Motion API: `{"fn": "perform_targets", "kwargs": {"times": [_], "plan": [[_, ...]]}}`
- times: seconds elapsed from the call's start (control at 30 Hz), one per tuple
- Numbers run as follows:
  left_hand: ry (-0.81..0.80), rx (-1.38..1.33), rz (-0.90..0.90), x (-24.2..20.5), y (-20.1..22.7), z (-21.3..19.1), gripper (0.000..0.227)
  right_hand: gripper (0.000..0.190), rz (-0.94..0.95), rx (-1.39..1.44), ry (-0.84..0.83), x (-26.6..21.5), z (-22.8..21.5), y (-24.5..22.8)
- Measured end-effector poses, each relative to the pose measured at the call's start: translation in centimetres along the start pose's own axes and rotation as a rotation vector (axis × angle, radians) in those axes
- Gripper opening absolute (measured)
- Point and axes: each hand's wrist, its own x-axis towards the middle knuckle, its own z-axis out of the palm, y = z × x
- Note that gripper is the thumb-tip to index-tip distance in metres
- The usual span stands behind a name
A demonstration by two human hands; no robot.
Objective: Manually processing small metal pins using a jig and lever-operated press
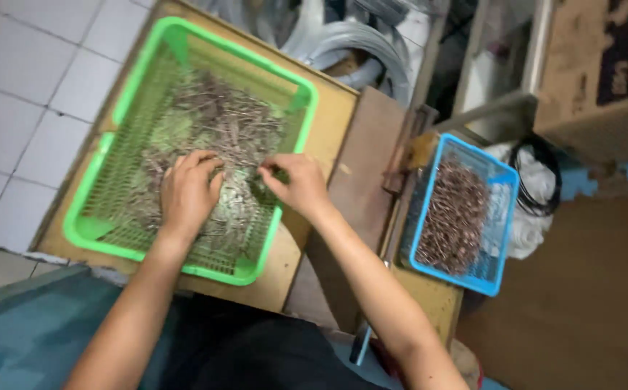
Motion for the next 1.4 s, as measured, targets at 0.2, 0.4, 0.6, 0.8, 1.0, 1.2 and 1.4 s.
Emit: {"fn": "perform_targets", "kwargs": {"times": [0.2, 0.4, 0.6, 0.8, 1.0, 1.2, 1.4], "plan": [[-0.019, -0.056, -0.079, -1.1, -3.9, 1.5, 0.042, 0.034, 0.300, -0.316, -0.378, 2.8, 4.6, -3.4], [-0.101, -0.029, -0.141, -0.5, -3.4, 2.4, 0.029, 0.027, 0.336, -0.347, -0.424, 3.5, 5.5, -4.1], [-0.110, 0.006, -0.140, -0.8, -3.9, 3.0, 0.021, 0.020, 0.497, -0.230, -0.403, 1.8, 9.8, -0.2], [-0.137, 0.023, -0.132, -0.5, -3.1, 2.9, 0.010, 0.028, 0.647, -0.238, -0.390, 3.1, 7.2, -3.4], [0.100, -0.132, -0.049, -0.3, -2.7, 2.2, 0.010, 0.023, 0.701, -0.048, -0.341, 2.0, 9.5, -1.0], [0.210, -0.354, -0.122, -0.3, 0.0, -2.3, 0.033, 0.008, 0.714, 0.233, 0.045, 1.3, 8.0, -0.8], [0.105, -0.612, -0.140, -0.2, 0.3, 0.5, 0.020, 0.052, 0.799, 0.960, 0.268, 0.8, 1.6, -4.8]]}}
